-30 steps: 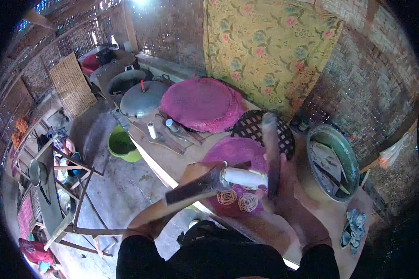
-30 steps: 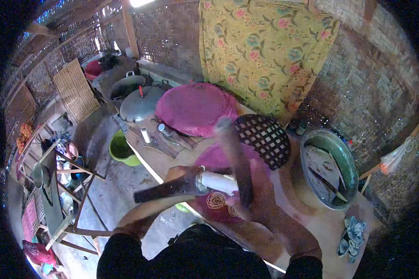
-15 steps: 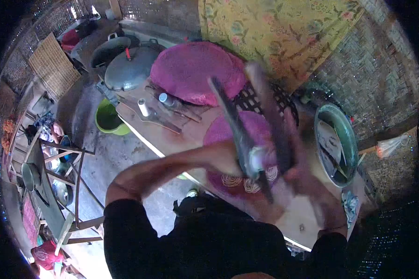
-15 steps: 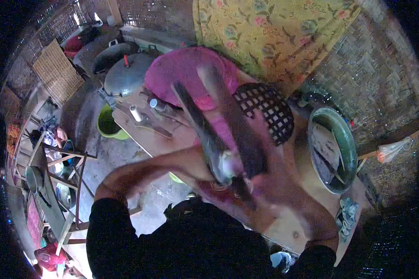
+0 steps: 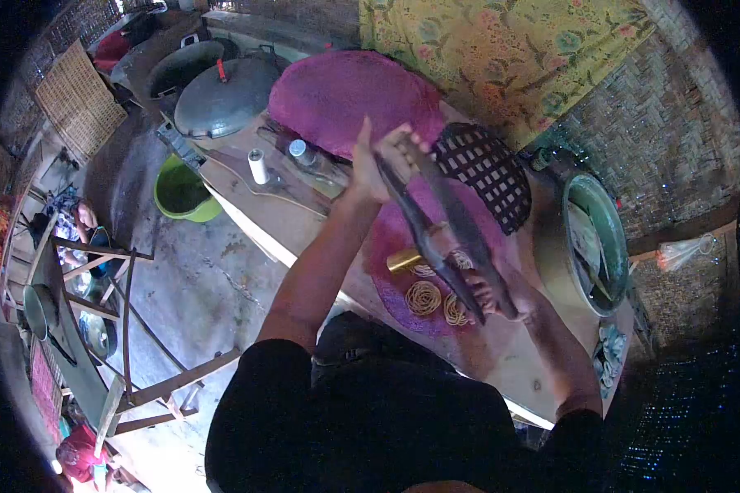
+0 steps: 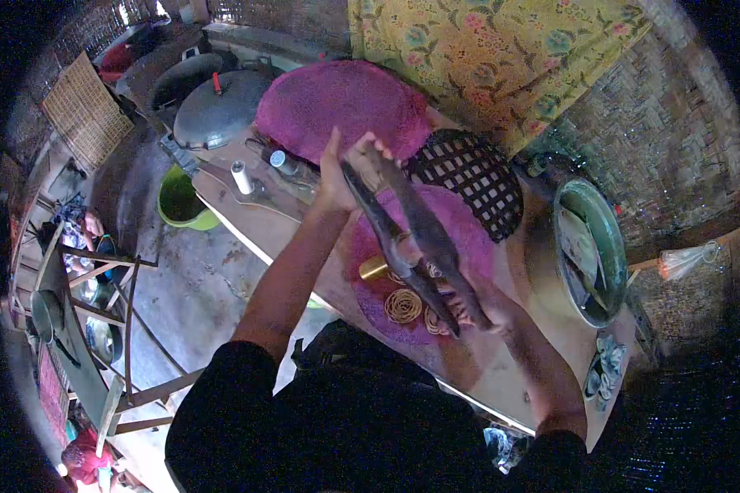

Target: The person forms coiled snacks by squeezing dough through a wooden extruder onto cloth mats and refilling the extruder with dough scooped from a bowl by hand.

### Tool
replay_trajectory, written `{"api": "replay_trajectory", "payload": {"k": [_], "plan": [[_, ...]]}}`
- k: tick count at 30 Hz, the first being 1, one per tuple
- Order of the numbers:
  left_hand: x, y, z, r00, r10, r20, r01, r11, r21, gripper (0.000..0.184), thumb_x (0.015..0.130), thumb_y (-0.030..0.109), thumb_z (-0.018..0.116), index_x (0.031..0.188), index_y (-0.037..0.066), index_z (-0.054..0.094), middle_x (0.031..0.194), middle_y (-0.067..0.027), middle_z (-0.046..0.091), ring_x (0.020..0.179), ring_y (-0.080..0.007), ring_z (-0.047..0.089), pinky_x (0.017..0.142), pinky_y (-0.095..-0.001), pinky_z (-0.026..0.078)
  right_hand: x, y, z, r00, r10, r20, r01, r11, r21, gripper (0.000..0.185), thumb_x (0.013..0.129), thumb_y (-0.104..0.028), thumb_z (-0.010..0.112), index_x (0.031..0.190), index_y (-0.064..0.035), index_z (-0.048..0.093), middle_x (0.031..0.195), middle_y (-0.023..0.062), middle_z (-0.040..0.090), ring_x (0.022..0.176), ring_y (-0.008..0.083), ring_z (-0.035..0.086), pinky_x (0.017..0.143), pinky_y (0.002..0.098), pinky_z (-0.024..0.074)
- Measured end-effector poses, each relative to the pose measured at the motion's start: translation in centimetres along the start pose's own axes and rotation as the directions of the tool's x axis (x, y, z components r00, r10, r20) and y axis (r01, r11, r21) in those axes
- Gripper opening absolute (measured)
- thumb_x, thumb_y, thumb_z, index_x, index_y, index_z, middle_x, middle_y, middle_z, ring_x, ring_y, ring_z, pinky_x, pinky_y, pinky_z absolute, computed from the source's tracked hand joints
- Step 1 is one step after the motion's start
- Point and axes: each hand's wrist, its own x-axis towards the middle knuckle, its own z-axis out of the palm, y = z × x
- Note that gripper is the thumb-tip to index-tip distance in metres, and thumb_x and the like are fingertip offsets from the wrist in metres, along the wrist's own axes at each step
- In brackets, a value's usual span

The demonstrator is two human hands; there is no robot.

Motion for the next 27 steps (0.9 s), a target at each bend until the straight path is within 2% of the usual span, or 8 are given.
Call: {"api": "replay_trajectory", "payload": {"k": [3, 5, 11, 13, 15, 20, 24, 27], "plan": [[-1.8, -0.3, -6.6, 0.996, 0.093, -0.015, -0.094, 0.993, -0.067, 0.069, 0.085, 0.068, 0.028, 0.091, 0.004, 0.053, 0.083, -0.0127, 0.056, 0.081, -0.0319, 0.057, 0.083, -0.0478, 0.043, 1.9, 0.5, 2.6, 0.989, -0.039, -0.144, 0.016, 0.987, -0.158, 0.074, 0.085, -0.066, 0.034, 0.118, -0.0001, 0.047, 0.087, 0.0152, 0.062, 0.07, 0.0244, 0.064, 0.057, 0.0361, 0.0533], [-3.2, -0.6, -8.3, 0.968, 0.178, -0.177, -0.186, 0.982, -0.031, 0.067, 0.085, 0.067, 0.03, 0.09, 0.004, 0.052, 0.081, -0.0129, 0.055, 0.078, -0.0317, 0.056, 0.08, -0.0478, 0.043, 2.5, 0.4, 4.4, 0.959, -0.071, -0.274, -0.007, 0.962, -0.274, 0.07, 0.087, -0.066, 0.031, 0.111, -0.003, 0.051, 0.077, 0.0122, 0.061, 0.057, 0.0215, 0.063, 0.047, 0.0321, 0.0518], [-3.1, 0.7, -7.6, 0.946, 0.292, -0.142, -0.302, 0.952, -0.055, 0.064, 0.083, 0.07, 0.033, 0.085, 0.008, 0.051, 0.076, -0.0097, 0.053, 0.072, -0.0289, 0.053, 0.073, -0.0454, 0.044, 2.9, -1.5, 5.8, 0.916, 0.052, -0.398, -0.22, 0.895, -0.387, 0.07, 0.086, -0.067, 0.03, 0.102, -0.0034, 0.055, 0.071, 0.0094, 0.059, 0.049, 0.0178, 0.056, 0.042, 0.0299, 0.0458], [-3.4, 1.6, -5.6, 0.94, 0.3, -0.164, -0.312, 0.949, -0.053, 0.063, 0.083, 0.069, 0.032, 0.085, 0.009, 0.05, 0.076, -0.0089, 0.052, 0.072, -0.0283, 0.053, 0.073, -0.0453, 0.044, 3.2, -1.9, 7.5, 0.873, -0.094, -0.479, -0.162, 0.87, -0.466, 0.071, 0.085, -0.069, 0.028, 0.095, -0.0043, 0.056, 0.066, 0.0082, 0.057, 0.047, 0.017, 0.055, 0.041, 0.0285, 0.0442], [-3.7, 2.3, -4.1, 0.954, 0.291, -0.064, -0.293, 0.956, -0.022, 0.061, 0.084, 0.068, 0.031, 0.084, 0.011, 0.05, 0.076, -0.0081, 0.053, 0.074, -0.0274, 0.054, 0.072, -0.0451, 0.045, 2.8, -1.7, 7.4, 0.894, -0.059, -0.445, -0.162, 0.882, -0.442, 0.072, 0.085, -0.07, 0.028, 0.094, -0.0046, 0.056, 0.064, 0.0076, 0.057, 0.046, 0.0165, 0.055, 0.04, 0.028, 0.044], [-5.3, 0.8, -1.8, 0.951, 0.28, -0.13, -0.284, 0.959, -0.014, 0.06, 0.086, 0.067, 0.029, 0.083, 0.01, 0.05, 0.074, -0.0072, 0.052, 0.072, -0.027, 0.053, 0.073, -0.0446, 0.044, 0.0, -1.8, 7.7, 0.949, -0.052, -0.31, -0.113, 0.864, -0.491, 0.073, 0.084, -0.071, 0.028, 0.093, -0.0051, 0.057, 0.061, 0.0061, 0.056, 0.044, 0.0148, 0.053, 0.039, 0.0264, 0.0427], [-4.3, -0.7, 0.3, 0.921, 0.304, -0.245, -0.304, 0.952, 0.037, 0.052, 0.086, 0.063, 0.032, 0.079, 0.014, 0.048, 0.07, -0.0027, 0.046, 0.069, -0.0213, 0.048, 0.074, -0.0416, 0.041, -1.3, -2.8, 7.8, 0.902, -0.074, -0.426, -0.19, 0.818, -0.543, 0.072, 0.084, -0.071, 0.029, 0.087, -0.0047, 0.058, 0.058, 0.0051, 0.055, 0.042, 0.0146, 0.053, 0.038, 0.0267, 0.0426], [-3.1, 0.5, 0.1, 0.948, 0.29, -0.128, -0.291, 0.957, 0.015, 0.053, 0.087, 0.063, 0.03, 0.078, 0.015, 0.049, 0.068, -0.002, 0.047, 0.067, -0.0213, 0.049, 0.072, -0.0411, 0.041, -0.3, -2.4, 7.0, 0.88, -0.156, -0.448, -0.16, 0.792, -0.589, 0.072, 0.085, -0.07, 0.029, 0.083, -0.0046, 0.059, 0.056, 0.0054, 0.055, 0.042, 0.0146, 0.053, 0.038, 0.027, 0.0429]]}}
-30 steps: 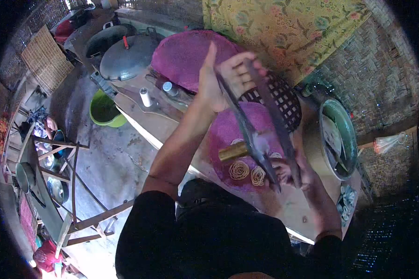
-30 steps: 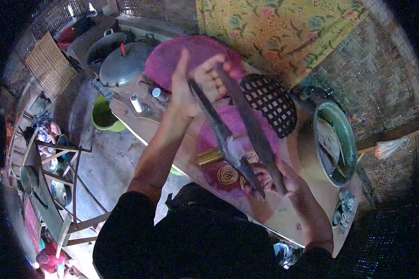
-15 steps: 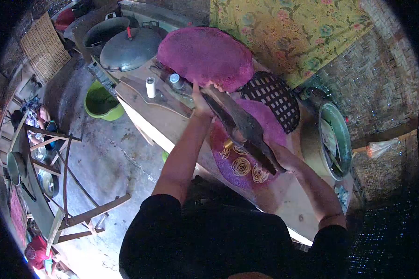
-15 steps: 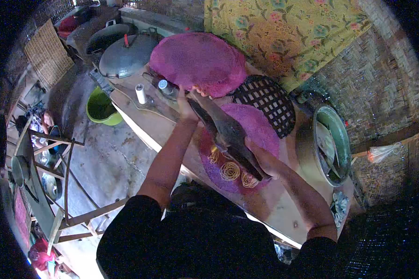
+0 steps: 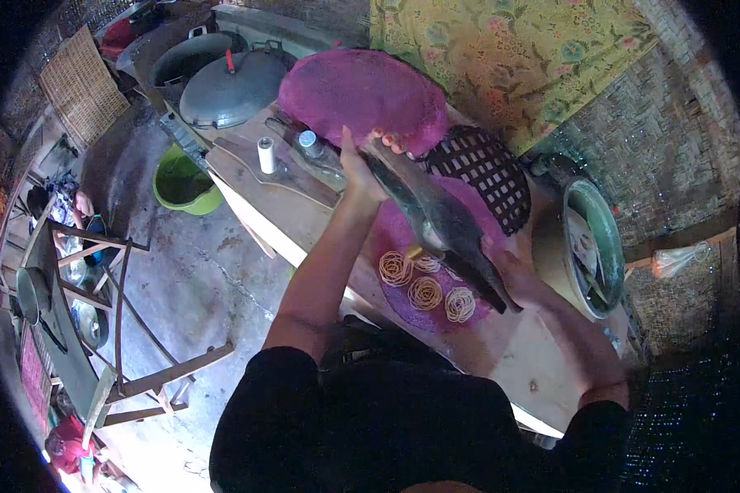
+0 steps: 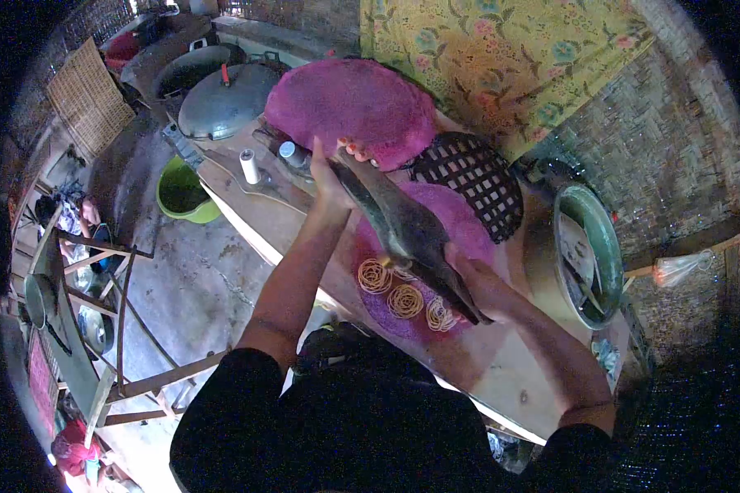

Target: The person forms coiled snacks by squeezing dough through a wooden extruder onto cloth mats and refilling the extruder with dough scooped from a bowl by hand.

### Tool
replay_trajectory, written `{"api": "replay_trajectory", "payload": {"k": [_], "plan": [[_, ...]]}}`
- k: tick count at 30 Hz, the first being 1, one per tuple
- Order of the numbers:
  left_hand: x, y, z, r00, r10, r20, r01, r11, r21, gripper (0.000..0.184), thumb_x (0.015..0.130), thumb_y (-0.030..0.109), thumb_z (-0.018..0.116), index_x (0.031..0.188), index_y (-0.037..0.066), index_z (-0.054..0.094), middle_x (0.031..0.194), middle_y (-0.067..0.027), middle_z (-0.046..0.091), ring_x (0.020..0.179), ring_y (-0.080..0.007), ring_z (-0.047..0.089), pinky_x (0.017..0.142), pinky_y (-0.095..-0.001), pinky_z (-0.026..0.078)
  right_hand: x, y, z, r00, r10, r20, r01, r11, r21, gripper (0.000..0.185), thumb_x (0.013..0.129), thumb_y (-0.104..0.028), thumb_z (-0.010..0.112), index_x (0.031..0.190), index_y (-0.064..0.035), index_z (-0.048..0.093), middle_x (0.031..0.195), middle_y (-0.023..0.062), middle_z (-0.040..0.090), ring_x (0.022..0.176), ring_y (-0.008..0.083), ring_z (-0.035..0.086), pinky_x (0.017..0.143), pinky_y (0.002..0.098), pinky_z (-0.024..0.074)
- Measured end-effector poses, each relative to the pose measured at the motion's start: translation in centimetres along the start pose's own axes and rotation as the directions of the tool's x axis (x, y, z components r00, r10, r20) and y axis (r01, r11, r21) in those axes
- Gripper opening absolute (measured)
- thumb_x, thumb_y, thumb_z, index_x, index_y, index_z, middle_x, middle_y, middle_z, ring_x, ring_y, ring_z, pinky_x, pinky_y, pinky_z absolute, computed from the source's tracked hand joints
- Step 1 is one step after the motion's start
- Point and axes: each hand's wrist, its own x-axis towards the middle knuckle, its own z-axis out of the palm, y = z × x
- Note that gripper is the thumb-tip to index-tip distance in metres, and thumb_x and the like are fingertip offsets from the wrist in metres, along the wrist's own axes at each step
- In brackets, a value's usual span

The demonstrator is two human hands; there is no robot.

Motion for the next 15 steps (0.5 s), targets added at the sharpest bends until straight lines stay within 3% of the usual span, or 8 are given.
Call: {"api": "replay_trajectory", "payload": {"k": [4, 10, 11, 13, 14, 15], "plan": [[-0.4, 1.4, 0.6, 0.998, -0.032, 0.056, 0.029, 0.998, 0.051, 0.054, 0.087, 0.063, 0.027, 0.078, 0.015, 0.049, 0.068, -0.0025, 0.048, 0.067, -0.0214, 0.049, 0.069, -0.0408, 0.041, 1.0, 1.0, 1.2, 0.998, -0.046, 0.038, 0.043, 0.996, 0.079, 0.069, 0.086, -0.068, 0.031, 0.082, -0.0047, 0.059, 0.055, 0.0061, 0.056, 0.042, 0.0146, 0.054, 0.038, 0.027, 0.0428], [-1.5, -1.2, -2.3, 0.994, -0.014, -0.107, 0.027, 0.992, 0.122, 0.057, 0.088, 0.063, 0.026, 0.076, 0.013, 0.049, 0.067, -0.0039, 0.048, 0.065, -0.0239, 0.049, 0.068, -0.0413, 0.041, -0.3, 2.4, 0.8, 0.992, 0.014, 0.129, -0.044, 0.972, 0.232, 0.065, 0.089, -0.063, 0.031, 0.081, -0.0046, 0.059, 0.055, 0.0066, 0.057, 0.042, 0.016, 0.054, 0.039, 0.0283, 0.046], [-1.4, -1.9, -2.4, 0.976, -0.024, -0.219, 0.042, 0.996, 0.08, 0.056, 0.088, 0.062, 0.027, 0.075, 0.013, 0.049, 0.066, -0.0027, 0.048, 0.063, -0.0225, 0.049, 0.067, -0.0414, 0.04, -0.2, 2.7, 0.7, 0.992, 0.016, 0.128, -0.046, 0.972, 0.232, 0.065, 0.089, -0.063, 0.031, 0.081, -0.0046, 0.059, 0.055, 0.0066, 0.057, 0.042, 0.016, 0.054, 0.039, 0.0283, 0.046], [-0.8, -2.7, -4.7, 0.99, -0.025, -0.142, 0.032, 0.999, 0.044, 0.054, 0.088, 0.062, 0.029, 0.075, 0.013, 0.049, 0.065, -0.0019, 0.048, 0.063, -0.0216, 0.049, 0.067, -0.0413, 0.04, 0.1, 3.0, 0.3, 0.999, 0.03, 0.026, -0.032, 0.998, 0.062, 0.064, 0.091, -0.061, 0.03, 0.09, -0.0037, 0.059, 0.061, 0.0077, 0.06, 0.047, 0.0161, 0.057, 0.044, 0.0288, 0.0492], [-0.5, -3.0, -5.0, 0.998, -0.022, -0.063, 0.023, 1.0, 0.01, 0.053, 0.088, 0.062, 0.031, 0.076, 0.014, 0.05, 0.065, -0.0011, 0.047, 0.062, -0.0206, 0.048, 0.066, -0.0413, 0.04, -0.1, 2.9, -0.1, 0.999, 0.026, 0.02, -0.028, 0.998, 0.061, 0.064, 0.091, -0.061, 0.03, 0.09, -0.0037, 0.059, 0.061, 0.0077, 0.06, 0.047, 0.0161, 0.057, 0.044, 0.0288, 0.0492], [-0.6, -3.1, -5.3, 1.0, -0.006, 0.011, 0.007, 0.999, -0.032, 0.047, 0.089, 0.059, 0.034, 0.077, 0.016, 0.05, 0.065, 0.0017, 0.046, 0.061, -0.0169, 0.048, 0.065, -0.0391, 0.041, -0.3, 2.7, -0.6, 0.991, 0.024, 0.129, -0.052, 0.974, 0.221, 0.063, 0.091, -0.06, 0.029, 0.096, -0.0041, 0.058, 0.065, 0.0075, 0.061, 0.05, 0.0157, 0.059, 0.046, 0.0286, 0.0502]]}}
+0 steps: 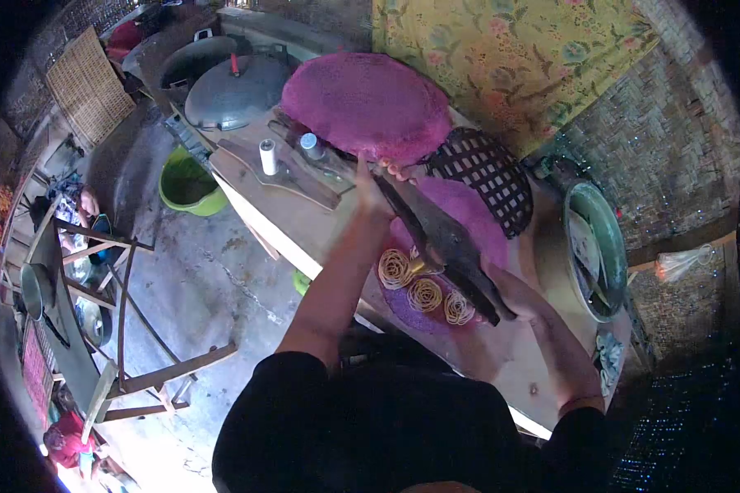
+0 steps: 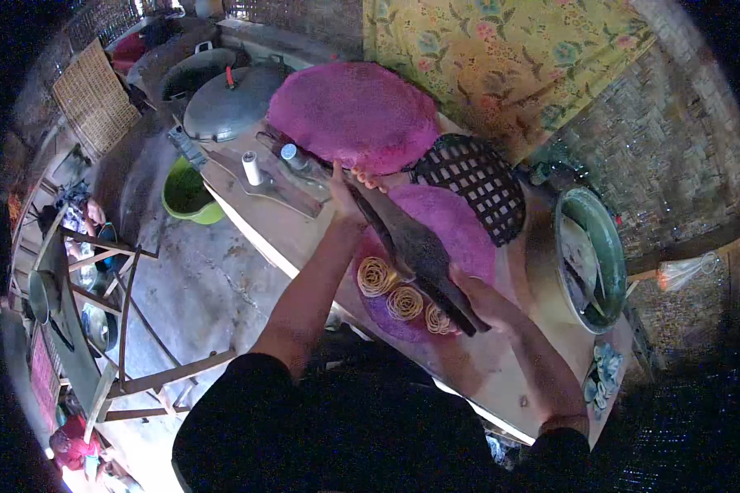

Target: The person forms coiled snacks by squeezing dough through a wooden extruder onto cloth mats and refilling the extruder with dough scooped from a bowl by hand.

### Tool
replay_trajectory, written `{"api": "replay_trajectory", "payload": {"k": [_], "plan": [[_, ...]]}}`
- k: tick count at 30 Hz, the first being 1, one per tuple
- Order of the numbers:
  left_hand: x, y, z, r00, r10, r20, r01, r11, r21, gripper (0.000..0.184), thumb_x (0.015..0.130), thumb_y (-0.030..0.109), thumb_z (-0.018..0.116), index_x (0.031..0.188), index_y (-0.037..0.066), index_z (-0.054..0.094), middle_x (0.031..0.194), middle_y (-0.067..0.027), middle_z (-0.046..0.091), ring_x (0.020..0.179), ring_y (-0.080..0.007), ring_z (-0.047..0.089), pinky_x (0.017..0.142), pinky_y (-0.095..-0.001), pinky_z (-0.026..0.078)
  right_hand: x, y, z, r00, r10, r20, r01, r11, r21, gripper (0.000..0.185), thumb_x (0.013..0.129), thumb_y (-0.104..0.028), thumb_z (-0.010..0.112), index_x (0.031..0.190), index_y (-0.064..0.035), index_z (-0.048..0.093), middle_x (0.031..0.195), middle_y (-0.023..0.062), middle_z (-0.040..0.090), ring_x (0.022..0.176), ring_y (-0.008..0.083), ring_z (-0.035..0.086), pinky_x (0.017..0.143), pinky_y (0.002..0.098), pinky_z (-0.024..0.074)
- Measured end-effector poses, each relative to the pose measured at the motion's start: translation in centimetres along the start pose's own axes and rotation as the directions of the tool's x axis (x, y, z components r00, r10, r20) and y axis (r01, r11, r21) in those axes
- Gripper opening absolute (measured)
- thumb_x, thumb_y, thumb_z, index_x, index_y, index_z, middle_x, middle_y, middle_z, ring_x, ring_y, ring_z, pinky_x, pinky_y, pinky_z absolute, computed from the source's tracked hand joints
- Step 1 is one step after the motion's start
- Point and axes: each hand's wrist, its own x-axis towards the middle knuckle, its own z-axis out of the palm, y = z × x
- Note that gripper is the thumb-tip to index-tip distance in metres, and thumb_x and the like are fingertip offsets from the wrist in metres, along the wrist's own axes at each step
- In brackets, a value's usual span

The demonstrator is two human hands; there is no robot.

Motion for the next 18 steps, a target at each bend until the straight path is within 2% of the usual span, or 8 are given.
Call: {"api": "replay_trajectory", "payload": {"k": [1, 2, 7, 8, 13, 15, 17, 18], "plan": [[0.0, 0.0, -0.4, 1.0, -0.005, 0.004, 0.005, 1.0, -0.003, 0.047, 0.089, 0.059, 0.034, 0.077, 0.016, 0.05, 0.065, 0.0017, 0.046, 0.061, -0.0169, 0.048, 0.065, -0.0391, 0.041, -0.2, -0.1, -0.3, 0.994, 0.006, 0.109, -0.024, 0.986, 0.162, 0.062, 0.092, -0.059, 0.028, 0.101, -0.0045, 0.057, 0.068, 0.0073, 0.062, 0.054, 0.0154, 0.06, 0.049, 0.0284, 0.0512], [0.1, 0.0, -1.3, 0.998, 0.044, 0.035, -0.043, 0.999, -0.018, 0.045, 0.09, 0.058, 0.035, 0.077, 0.017, 0.05, 0.066, 0.0029, 0.046, 0.061, -0.0155, 0.048, 0.065, -0.038, 0.042, 0.7, 0.0, -0.3, 0.995, 0.007, 0.102, -0.024, 0.987, 0.162, 0.062, 0.092, -0.059, 0.028, 0.101, -0.0045, 0.057, 0.068, 0.0073, 0.062, 0.054, 0.0154, 0.06, 0.049, 0.0284, 0.0512], [-0.3, 0.5, -2.2, 0.988, 0.097, 0.121, -0.083, 0.99, -0.111, 0.035, 0.091, 0.05, 0.039, 0.078, 0.019, 0.05, 0.068, 0.0059, 0.046, 0.062, -0.0121, 0.048, 0.068, -0.0351, 0.044, 9.7, 4.0, -0.1, 0.879, -0.357, 0.318, 0.144, 0.831, 0.537, 0.063, 0.091, -0.06, 0.029, 0.102, -0.0044, 0.057, 0.069, 0.0075, 0.062, 0.054, 0.0157, 0.06, 0.049, 0.0283, 0.0507], [-0.3, 0.7, -2.4, 0.996, 0.089, 0.021, -0.083, 0.979, -0.187, 0.041, 0.09, 0.055, 0.036, 0.075, 0.018, 0.045, 0.065, 0.0039, 0.042, 0.061, -0.0151, 0.044, 0.065, -0.0362, 0.04, 11.2, 4.6, 0.2, 0.848, -0.406, 0.34, 0.162, 0.81, 0.564, 0.063, 0.091, -0.06, 0.029, 0.102, -0.0044, 0.057, 0.069, 0.0076, 0.062, 0.054, 0.0157, 0.06, 0.049, 0.0283, 0.0506], [-0.6, 1.8, -3.5, 0.989, 0.147, 0.029, -0.138, 0.968, -0.207, 0.039, 0.091, 0.053, 0.037, 0.075, 0.018, 0.047, 0.066, 0.0049, 0.044, 0.06, -0.0126, 0.045, 0.062, -0.0325, 0.041, 14.4, 4.7, 0.4, 0.819, -0.425, 0.385, 0.228, 0.857, 0.462, 0.064, 0.09, -0.061, 0.029, 0.102, -0.0044, 0.056, 0.069, 0.0078, 0.062, 0.053, 0.016, 0.06, 0.048, 0.0283, 0.0501], [-0.7, 2.0, -3.8, 0.982, 0.169, 0.084, -0.131, 0.933, -0.336, 0.04, 0.091, 0.052, 0.038, 0.073, 0.018, 0.049, 0.065, 0.005, 0.045, 0.06, -0.0123, 0.046, 0.06, -0.0308, 0.041, 14.6, 4.6, 0.4, 0.827, -0.408, 0.386, 0.275, 0.893, 0.355, 0.064, 0.09, -0.061, 0.03, 0.103, -0.0044, 0.056, 0.069, 0.0079, 0.061, 0.053, 0.0162, 0.059, 0.048, 0.0283, 0.0499], [-0.4, 2.3, -3.6, 0.974, 0.191, 0.121, -0.143, 0.935, -0.325, 0.041, 0.091, 0.052, 0.037, 0.071, 0.018, 0.049, 0.064, 0.0049, 0.046, 0.059, -0.0124, 0.046, 0.06, -0.0311, 0.041, 14.8, 4.4, 0.3, 0.837, -0.396, 0.378, 0.341, 0.917, 0.206, 0.064, 0.09, -0.061, 0.03, 0.103, -0.0043, 0.056, 0.07, 0.008, 0.061, 0.053, 0.0163, 0.059, 0.048, 0.0283, 0.0498], [-0.4, 2.7, -3.3, 0.961, 0.261, 0.095, -0.234, 0.944, -0.231, 0.036, 0.092, 0.045, 0.039, 0.071, 0.018, 0.049, 0.064, 0.0054, 0.046, 0.058, -0.0107, 0.045, 0.06, -0.0299, 0.04, 15.0, 4.6, 0.4, 0.836, -0.401, 0.376, 0.398, 0.913, 0.087, 0.065, 0.09, -0.062, 0.03, 0.103, -0.0043, 0.056, 0.07, 0.008, 0.061, 0.053, 0.0163, 0.059, 0.048, 0.0283, 0.0497]]}}
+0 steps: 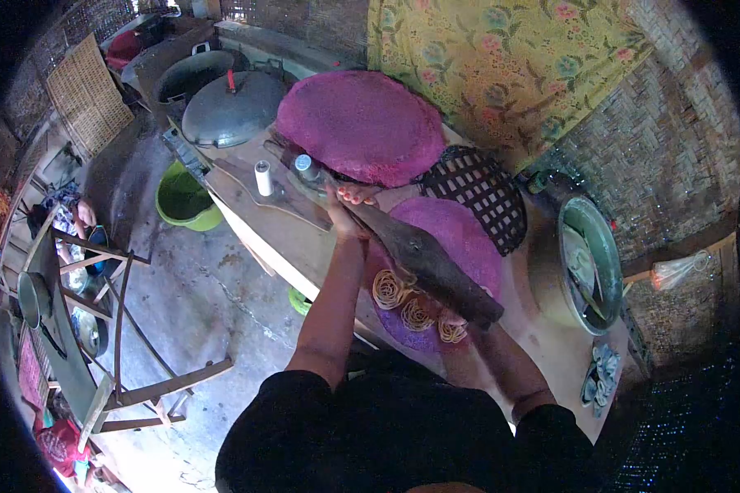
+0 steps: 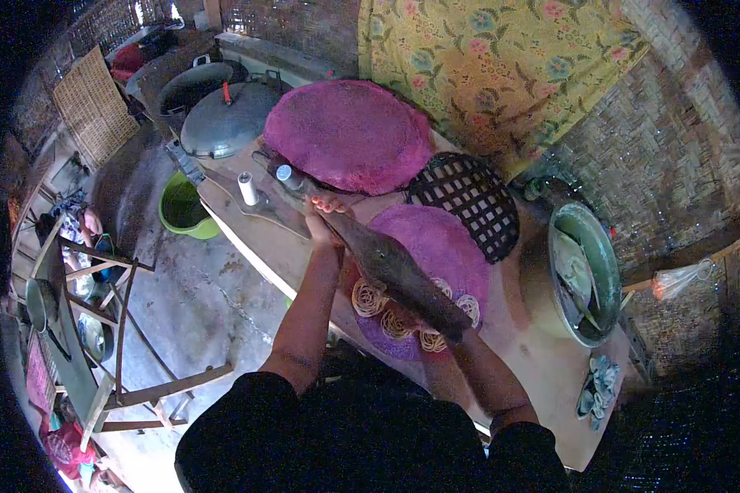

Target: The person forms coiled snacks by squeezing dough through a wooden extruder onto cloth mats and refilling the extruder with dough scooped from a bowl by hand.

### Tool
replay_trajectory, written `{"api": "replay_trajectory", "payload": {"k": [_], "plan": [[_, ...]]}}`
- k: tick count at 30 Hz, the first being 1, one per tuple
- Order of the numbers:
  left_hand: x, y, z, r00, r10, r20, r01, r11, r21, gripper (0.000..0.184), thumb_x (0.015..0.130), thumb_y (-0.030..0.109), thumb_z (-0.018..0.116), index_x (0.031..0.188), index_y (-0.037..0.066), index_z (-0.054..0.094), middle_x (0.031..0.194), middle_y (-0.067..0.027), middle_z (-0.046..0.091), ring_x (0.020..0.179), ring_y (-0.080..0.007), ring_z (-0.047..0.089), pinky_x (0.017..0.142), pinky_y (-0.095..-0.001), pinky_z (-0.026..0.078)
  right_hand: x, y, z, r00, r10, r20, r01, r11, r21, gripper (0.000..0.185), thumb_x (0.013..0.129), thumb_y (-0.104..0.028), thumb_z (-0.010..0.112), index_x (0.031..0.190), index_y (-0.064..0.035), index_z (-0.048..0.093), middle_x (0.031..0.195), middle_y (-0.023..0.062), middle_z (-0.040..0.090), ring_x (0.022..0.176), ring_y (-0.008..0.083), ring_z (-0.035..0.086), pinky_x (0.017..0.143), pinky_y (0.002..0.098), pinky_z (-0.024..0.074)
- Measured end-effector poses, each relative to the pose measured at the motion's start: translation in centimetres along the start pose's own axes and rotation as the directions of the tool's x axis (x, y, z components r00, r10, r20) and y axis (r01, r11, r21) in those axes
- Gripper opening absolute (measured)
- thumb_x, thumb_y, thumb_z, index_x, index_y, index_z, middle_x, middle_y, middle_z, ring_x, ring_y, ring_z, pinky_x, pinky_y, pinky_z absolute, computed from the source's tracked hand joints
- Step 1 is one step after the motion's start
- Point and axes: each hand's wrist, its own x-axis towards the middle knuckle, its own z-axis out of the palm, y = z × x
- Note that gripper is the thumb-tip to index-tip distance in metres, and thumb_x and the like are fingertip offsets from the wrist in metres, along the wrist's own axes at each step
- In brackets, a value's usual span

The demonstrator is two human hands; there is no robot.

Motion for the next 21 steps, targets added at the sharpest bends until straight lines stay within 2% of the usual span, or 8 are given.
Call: {"api": "replay_trajectory", "payload": {"k": [3, 5, 7, 9, 13, 15, 18, 21], "plan": [[1.8, 1.9, -0.2, 0.995, 0.098, 0.015, -0.099, 0.988, 0.122, 0.033, 0.093, 0.039, 0.039, 0.071, 0.018, 0.049, 0.064, 0.0058, 0.046, 0.058, -0.0094, 0.045, 0.06, -0.0289, 0.039, 0.0, 1.1, 0.5, 0.998, -0.056, -0.002, 0.047, 0.846, -0.531, 0.065, 0.089, -0.062, 0.03, 0.103, -0.0043, 0.056, 0.07, 0.0082, 0.061, 0.053, 0.0165, 0.059, 0.048, 0.0283, 0.0494], [2.9, 2.3, 2.2, 0.989, -0.027, 0.145, 0.027, 1.0, 0.001, 0.046, 0.092, 0.055, 0.031, 0.072, 0.018, 0.051, 0.063, 0.0049, 0.047, 0.059, -0.0134, 0.048, 0.06, -0.0334, 0.041, 0.1, 1.2, 1.9, 0.995, -0.104, 0.007, 0.07, 0.615, -0.785, 0.065, 0.089, -0.062, 0.03, 0.104, -0.0043, 0.056, 0.07, 0.0082, 0.061, 0.053, 0.0166, 0.059, 0.048, 0.0282, 0.0492], [3.5, 1.8, 4.2, 0.992, -0.054, 0.111, 0.055, 0.998, -0.006, 0.047, 0.092, 0.056, 0.03, 0.072, 0.019, 0.051, 0.06, 0.0052, 0.046, 0.058, -0.0134, 0.049, 0.059, -0.0332, 0.039, 0.7, 0.6, 2.6, 0.989, -0.145, -0.008, 0.061, 0.463, -0.884, 0.066, 0.089, -0.063, 0.031, 0.104, -0.0043, 0.056, 0.071, 0.0083, 0.061, 0.053, 0.0168, 0.059, 0.048, 0.0282, 0.049], [4.4, 1.3, 6.0, 0.976, -0.15, 0.161, 0.156, 0.988, -0.023, 0.047, 0.091, 0.058, 0.031, 0.071, 0.02, 0.05, 0.058, 0.006, 0.045, 0.054, -0.0135, 0.048, 0.058, -0.034, 0.039, 1.9, -0.7, 2.4, 0.983, -0.174, -0.066, 0.024, 0.472, -0.881, 0.066, 0.089, -0.063, 0.031, 0.104, -0.0043, 0.056, 0.071, 0.0084, 0.061, 0.053, 0.0169, 0.059, 0.048, 0.0282, 0.0488], [5.9, 0.9, 8.6, 0.927, -0.246, 0.285, 0.227, 0.969, 0.099, 0.044, 0.092, 0.053, 0.036, 0.069, 0.018, 0.051, 0.06, 0.0071, 0.047, 0.055, -0.0118, 0.048, 0.06, -0.0313, 0.04, 0.7, -5.9, 1.0, 0.959, 0.014, -0.284, -0.101, 0.95, -0.295, 0.067, 0.088, -0.064, 0.031, 0.105, -0.0042, 0.056, 0.071, 0.0086, 0.061, 0.053, 0.0171, 0.059, 0.047, 0.0282, 0.0484], [6.7, 1.1, 8.8, 0.917, -0.26, 0.304, 0.224, 0.963, 0.149, 0.046, 0.091, 0.056, 0.036, 0.071, 0.017, 0.051, 0.061, 0.0041, 0.048, 0.058, -0.0138, 0.05, 0.063, -0.0322, 0.04, -2.2, -9.9, 0.3, 0.951, 0.209, -0.227, -0.207, 0.978, 0.032, 0.067, 0.088, -0.064, 0.032, 0.105, -0.0042, 0.056, 0.071, 0.0087, 0.061, 0.053, 0.0172, 0.059, 0.047, 0.0282, 0.0482], [6.9, -1.5, 10.7, 0.984, -0.139, -0.109, 0.171, 0.905, 0.388, 0.049, 0.089, 0.058, 0.035, 0.073, 0.014, 0.049, 0.065, -0.0018, 0.046, 0.064, -0.0189, 0.048, 0.069, -0.0363, 0.039, -5.0, -12.5, -0.8, 0.901, 0.403, -0.162, -0.368, 0.906, 0.211, 0.068, 0.088, -0.065, 0.032, 0.105, -0.0042, 0.056, 0.072, 0.0088, 0.061, 0.053, 0.0174, 0.059, 0.047, 0.0282, 0.048], [8.4, -1.6, 3.6, 0.964, -0.265, -0.015, 0.256, 0.91, 0.325, 0.057, 0.086, 0.067, 0.03, 0.075, 0.012, 0.045, 0.065, -0.002, 0.043, 0.063, -0.0217, 0.045, 0.068, -0.0378, 0.038, -4.9, -12.0, -1.3, 0.857, 0.483, -0.18, -0.446, 0.87, 0.212, 0.068, 0.087, -0.065, 0.032, 0.106, -0.0042, 0.056, 0.072, 0.009, 0.061, 0.053, 0.0176, 0.058, 0.047, 0.0282, 0.0477]]}}
